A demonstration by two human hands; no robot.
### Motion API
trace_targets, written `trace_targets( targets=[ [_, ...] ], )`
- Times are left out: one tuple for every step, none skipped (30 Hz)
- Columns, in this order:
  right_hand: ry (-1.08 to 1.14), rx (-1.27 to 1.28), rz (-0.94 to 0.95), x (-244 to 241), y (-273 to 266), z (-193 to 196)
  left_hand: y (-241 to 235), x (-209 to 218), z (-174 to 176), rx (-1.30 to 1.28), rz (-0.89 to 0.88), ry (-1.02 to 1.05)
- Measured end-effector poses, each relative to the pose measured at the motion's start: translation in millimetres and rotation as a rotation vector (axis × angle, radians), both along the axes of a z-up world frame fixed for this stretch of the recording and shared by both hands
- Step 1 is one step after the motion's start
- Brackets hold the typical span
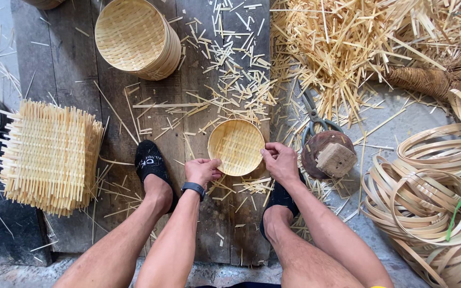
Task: The person weaves small round bamboo baskets by placing woven mats over a wooden mold, trimming excess strips with shears, and stacking the finished baskets. The person repeatedly handles bamboo mats, circular frames, and shears to shape and finish each basket.
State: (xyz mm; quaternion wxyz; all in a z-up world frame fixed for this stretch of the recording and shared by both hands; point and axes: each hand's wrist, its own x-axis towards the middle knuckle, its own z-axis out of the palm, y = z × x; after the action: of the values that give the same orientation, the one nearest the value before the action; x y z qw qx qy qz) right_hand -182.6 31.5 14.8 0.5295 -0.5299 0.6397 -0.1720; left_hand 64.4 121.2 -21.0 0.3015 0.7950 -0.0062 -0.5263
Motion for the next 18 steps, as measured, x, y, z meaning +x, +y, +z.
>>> trace_targets(
  targets=[
    [0.006,-0.002,0.002,0.0,-1.2,0.2,-0.6,-0.3,0.2,0.005,-0.006,-0.012],
    [0.012,-0.005,0.004,0.3,-2.6,0.2,-1.3,-0.8,0.6,0.004,-0.007,-0.016],
    [0.006,-0.004,-0.001,-0.1,-1.9,0.9,-0.8,-1.7,1.6,0.004,-0.010,-0.020],
    [0.000,-0.003,-0.007,-0.3,-1.3,1.6,-0.5,-2.6,3.1,0.004,-0.012,-0.024],
    [-0.006,-0.002,-0.011,-0.3,-0.9,2.4,-1.0,-3.5,5.1,0.006,-0.017,-0.032],
    [-0.004,0.011,-0.007,-0.4,-0.3,3.4,-1.7,-4.3,7.9,0.008,-0.021,-0.040],
    [-0.003,0.024,-0.004,0.0,0.4,4.4,-3.2,-4.8,11.6,0.011,-0.026,-0.049],
    [-0.002,0.037,-0.001,0.2,1.2,5.5,-4.7,-5.0,16.6,0.013,-0.040,-0.069],
    [-0.021,0.050,-0.014,0.1,1.4,6.8,-6.6,-5.5,22.7,0.014,-0.056,-0.089],
    [-0.040,0.063,-0.028,-0.3,1.9,8.1,-8.5,-6.5,29.7,0.016,-0.071,-0.109],
    [-0.060,0.077,-0.042,-0.9,3.0,9.4,-9.5,-8.6,37.4,0.036,-0.151,-0.212],
    [-0.075,0.114,-0.056,-1.8,4.0,10.4,-10.2,-11.5,45.6,0.057,-0.231,-0.315],
    [-0.091,0.153,-0.068,-3.1,4.6,11.2,-10.4,-15.0,53.8,0.079,-0.309,-0.418],
    [-0.106,0.191,-0.081,-4.4,5.5,11.8,-9.1,-21.6,61.5,-0.017,-0.427,-0.595],
    [-0.095,0.210,-0.084,-5.6,7.5,12.4,-6.6,-32.1,68.1,-0.115,-0.543,-0.772],
    [-0.083,0.228,-0.087,-7.2,10.3,13.0,-5.6,-43.4,72.5,-0.216,-0.659,-0.947],
    [-0.072,0.247,-0.088,-9.1,13.5,13.4,-6.5,-55.0,74.2,-0.330,-0.790,-0.938],
    [-0.046,0.168,-0.096,-11.4,17.1,14.0,-7.9,-66.4,74.1,-0.446,-0.921,-0.926]
  ],
)
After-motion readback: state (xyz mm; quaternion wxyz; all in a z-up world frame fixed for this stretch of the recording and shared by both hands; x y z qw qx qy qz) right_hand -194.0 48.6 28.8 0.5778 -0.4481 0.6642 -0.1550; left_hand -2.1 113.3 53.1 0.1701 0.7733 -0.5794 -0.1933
